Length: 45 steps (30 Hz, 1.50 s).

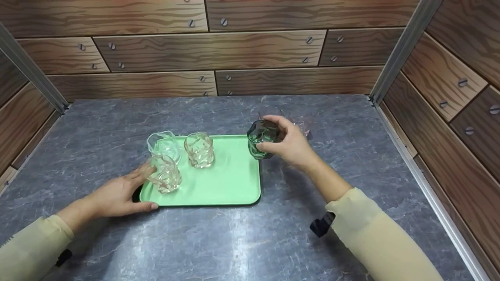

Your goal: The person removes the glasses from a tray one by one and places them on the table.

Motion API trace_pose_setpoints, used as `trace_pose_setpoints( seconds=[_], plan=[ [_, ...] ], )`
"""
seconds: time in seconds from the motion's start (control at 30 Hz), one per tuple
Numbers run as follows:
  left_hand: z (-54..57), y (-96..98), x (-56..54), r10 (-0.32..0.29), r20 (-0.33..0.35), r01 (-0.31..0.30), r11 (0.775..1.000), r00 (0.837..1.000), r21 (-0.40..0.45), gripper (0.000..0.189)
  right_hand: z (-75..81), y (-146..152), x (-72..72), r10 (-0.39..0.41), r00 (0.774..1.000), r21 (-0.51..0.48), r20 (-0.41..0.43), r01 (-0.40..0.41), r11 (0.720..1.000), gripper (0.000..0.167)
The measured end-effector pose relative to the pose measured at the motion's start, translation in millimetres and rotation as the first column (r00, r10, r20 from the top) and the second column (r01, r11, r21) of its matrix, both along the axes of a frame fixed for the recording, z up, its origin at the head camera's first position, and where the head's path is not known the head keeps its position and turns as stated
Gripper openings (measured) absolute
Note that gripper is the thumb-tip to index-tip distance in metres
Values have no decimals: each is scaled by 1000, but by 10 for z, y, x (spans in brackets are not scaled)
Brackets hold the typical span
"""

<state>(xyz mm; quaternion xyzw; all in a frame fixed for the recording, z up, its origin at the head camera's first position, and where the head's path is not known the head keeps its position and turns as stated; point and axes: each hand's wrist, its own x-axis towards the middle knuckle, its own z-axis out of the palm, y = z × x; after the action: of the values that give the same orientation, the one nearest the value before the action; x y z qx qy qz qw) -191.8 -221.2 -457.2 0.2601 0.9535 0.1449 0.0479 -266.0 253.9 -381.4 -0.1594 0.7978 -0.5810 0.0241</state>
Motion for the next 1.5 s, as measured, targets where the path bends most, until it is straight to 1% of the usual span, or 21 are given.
trace_pose_setpoints(
  seconds=[0.3, 0.57, 0.87, 1.07, 1.23, 1.5],
  plan=[
    [-5, 0, 8, -2, -1, 2, 1000, 1000, -5, 121, -149, 193, -97, 15, 1000, 17, 18, -15, 1000, 73],
    [3, 7, 5, 4, 11, -4, 1000, 1000, -8, 121, -259, 287, -168, 25, 999, 21, 29, -25, 999, 72],
    [3, 4, 4, 10, 17, -10, 1000, 1000, -1, 120, -327, 319, -219, 9, 999, 54, 54, -12, 998, 74],
    [-12, -2, 1, 7, 10, -7, 1000, 1000, -1, 121, -379, 319, -249, -7, 999, 84, 46, 3, 996, 75],
    [-15, -5, -7, 5, 8, -5, 1000, 1000, -3, 122, -410, 314, -268, -19, 999, 88, 48, 15, 996, 76],
    [-12, -4, -8, 5, 9, -5, 1000, 1000, 0, 121, -459, 304, -311, -7, 997, 84, 71, 1, 996, 76]
  ],
)
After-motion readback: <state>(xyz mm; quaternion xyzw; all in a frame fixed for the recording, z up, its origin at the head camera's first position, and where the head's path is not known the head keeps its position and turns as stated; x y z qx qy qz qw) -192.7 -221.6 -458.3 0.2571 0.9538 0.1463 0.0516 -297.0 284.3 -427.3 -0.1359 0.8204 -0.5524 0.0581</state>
